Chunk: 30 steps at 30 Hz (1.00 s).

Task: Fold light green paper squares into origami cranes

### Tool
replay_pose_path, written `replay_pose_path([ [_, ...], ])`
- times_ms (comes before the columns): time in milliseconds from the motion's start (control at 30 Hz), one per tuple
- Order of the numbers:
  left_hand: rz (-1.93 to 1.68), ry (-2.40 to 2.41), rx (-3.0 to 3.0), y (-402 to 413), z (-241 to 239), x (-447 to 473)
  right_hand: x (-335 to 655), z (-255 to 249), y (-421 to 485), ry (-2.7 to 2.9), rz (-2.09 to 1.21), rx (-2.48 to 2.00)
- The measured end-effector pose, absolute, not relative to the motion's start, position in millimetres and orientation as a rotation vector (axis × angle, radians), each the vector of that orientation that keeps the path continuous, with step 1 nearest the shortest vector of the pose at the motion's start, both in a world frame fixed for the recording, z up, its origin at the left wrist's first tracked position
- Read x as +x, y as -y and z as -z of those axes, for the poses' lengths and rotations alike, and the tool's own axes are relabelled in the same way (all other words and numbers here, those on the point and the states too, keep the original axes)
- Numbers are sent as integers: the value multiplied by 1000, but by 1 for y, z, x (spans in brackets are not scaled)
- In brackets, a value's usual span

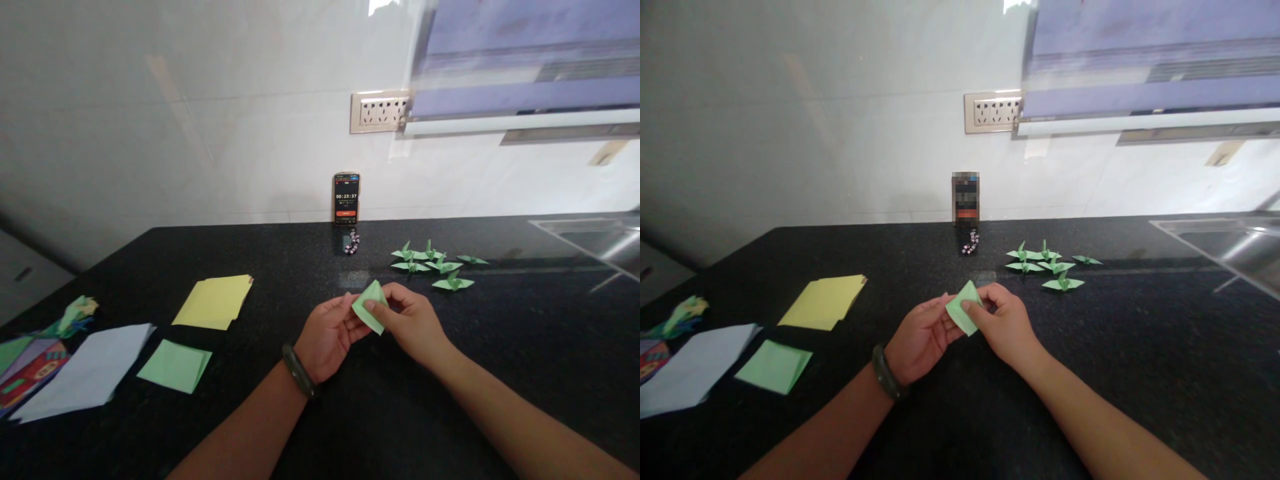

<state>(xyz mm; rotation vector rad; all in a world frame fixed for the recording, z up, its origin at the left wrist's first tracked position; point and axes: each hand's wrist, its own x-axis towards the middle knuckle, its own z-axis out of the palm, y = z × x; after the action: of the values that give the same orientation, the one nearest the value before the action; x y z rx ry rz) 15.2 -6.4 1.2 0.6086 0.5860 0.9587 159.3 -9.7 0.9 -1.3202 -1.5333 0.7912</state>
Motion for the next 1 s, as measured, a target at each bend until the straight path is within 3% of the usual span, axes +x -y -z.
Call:
replay_pose_path([
  [400, -955, -615, 772, 9, 3, 17, 158, 2, 11, 1580, -630, -1325],
  [1000, -1009, -821, 964, 11, 2, 20, 157, -2, 13, 1401, -922, -1271],
])
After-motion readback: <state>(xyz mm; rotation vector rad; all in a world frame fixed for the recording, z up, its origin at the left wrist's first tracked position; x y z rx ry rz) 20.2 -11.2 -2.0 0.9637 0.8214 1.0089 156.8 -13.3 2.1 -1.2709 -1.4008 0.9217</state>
